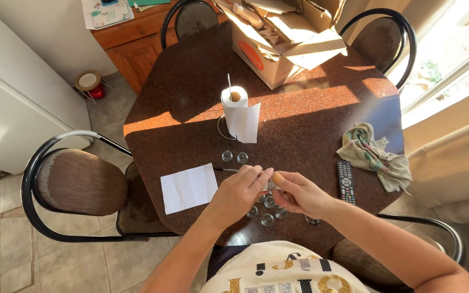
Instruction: Cleaning and inspecting small glass jars at a table using paper towels
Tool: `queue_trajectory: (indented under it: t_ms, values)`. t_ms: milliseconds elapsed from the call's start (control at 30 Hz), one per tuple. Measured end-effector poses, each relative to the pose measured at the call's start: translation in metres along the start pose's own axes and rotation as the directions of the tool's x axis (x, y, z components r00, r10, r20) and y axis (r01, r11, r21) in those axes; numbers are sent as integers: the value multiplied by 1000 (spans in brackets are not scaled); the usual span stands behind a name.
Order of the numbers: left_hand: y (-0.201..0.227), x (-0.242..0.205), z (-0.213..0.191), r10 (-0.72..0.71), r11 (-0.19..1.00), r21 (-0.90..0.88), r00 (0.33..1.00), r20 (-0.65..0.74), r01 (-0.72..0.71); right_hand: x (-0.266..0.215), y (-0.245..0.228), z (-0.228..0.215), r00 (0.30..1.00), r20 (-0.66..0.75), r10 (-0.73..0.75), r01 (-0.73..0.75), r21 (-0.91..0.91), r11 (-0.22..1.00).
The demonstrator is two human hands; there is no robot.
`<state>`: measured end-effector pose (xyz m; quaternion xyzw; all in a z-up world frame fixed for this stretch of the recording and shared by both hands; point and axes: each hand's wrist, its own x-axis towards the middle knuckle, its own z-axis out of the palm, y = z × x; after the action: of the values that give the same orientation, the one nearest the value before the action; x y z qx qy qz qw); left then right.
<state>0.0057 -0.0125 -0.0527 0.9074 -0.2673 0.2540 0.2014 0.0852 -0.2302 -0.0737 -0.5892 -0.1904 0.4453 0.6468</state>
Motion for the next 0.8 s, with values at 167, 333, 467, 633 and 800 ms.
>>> queue_trajectory:
  t_ms: [167, 333, 467, 633, 800]
  values:
    - [5, 3, -6, -63, 964, -264, 986, -156, 20, -14, -24, 13, 993, -76, 91, -73, 213, 974]
    - [21, 2, 21, -307, 816, -564, 921, -241, 124, -32, -19, 42, 894, -347, -284, 239, -167, 957]
    - [13, -1, 26, -573, 649, -709, 790, -218, 276, -41, -11, 34, 443, -543, -713, 387, -602, 698]
    - [23, 8, 18, -446, 616, -779, 865, -229, 112, -19, -22, 73, 795, -583, -167, 375, 256, 891]
    - [12, -5, 33, -370, 746, -660, 879, -302, 88, -19, -13, 75, 919, -348, -186, 329, 415, 848]
